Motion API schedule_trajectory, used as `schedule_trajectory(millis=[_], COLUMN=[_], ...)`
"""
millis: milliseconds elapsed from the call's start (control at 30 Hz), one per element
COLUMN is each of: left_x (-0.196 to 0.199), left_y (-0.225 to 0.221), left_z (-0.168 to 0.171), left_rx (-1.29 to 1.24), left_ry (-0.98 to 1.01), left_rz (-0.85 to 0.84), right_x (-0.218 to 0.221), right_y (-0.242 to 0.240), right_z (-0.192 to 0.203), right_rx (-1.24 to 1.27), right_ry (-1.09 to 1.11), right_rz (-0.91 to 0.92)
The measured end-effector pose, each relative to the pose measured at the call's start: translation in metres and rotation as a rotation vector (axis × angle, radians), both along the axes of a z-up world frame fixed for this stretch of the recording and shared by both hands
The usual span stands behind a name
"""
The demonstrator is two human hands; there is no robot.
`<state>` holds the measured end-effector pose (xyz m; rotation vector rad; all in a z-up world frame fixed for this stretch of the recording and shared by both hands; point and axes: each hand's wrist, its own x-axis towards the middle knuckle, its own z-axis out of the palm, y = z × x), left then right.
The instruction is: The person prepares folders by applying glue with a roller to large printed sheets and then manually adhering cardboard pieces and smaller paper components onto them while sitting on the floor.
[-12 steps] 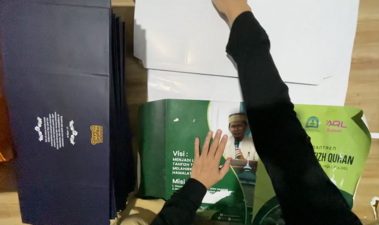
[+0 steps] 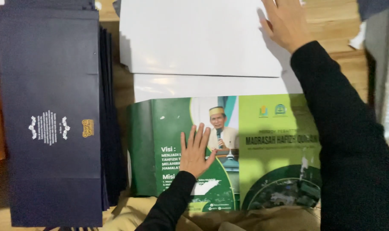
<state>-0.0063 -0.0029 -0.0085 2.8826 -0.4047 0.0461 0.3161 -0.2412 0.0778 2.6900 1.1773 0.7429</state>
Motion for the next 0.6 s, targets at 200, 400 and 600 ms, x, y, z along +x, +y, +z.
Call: schedule_trajectory(millis=[200,400,600], left_x=[-0.005,-0.011,-0.030], left_y=[-0.006,-0.010,-0.022], left_z=[-0.002,0.001,-0.017], left_rx=[-0.025,0.038,0.054], left_ry=[-0.109,-0.309,-0.355], left_rz=[0.009,-0.003,0.180], right_x=[-0.125,-0.289,-0.356], right_y=[-0.192,-0.297,-0.328], right_z=[0.060,0.054,-0.003], right_rx=[-0.394,-0.462,-0.004], right_ry=[-0.191,0.141,0.687], right_rz=[-0.475,-1.053,-1.321])
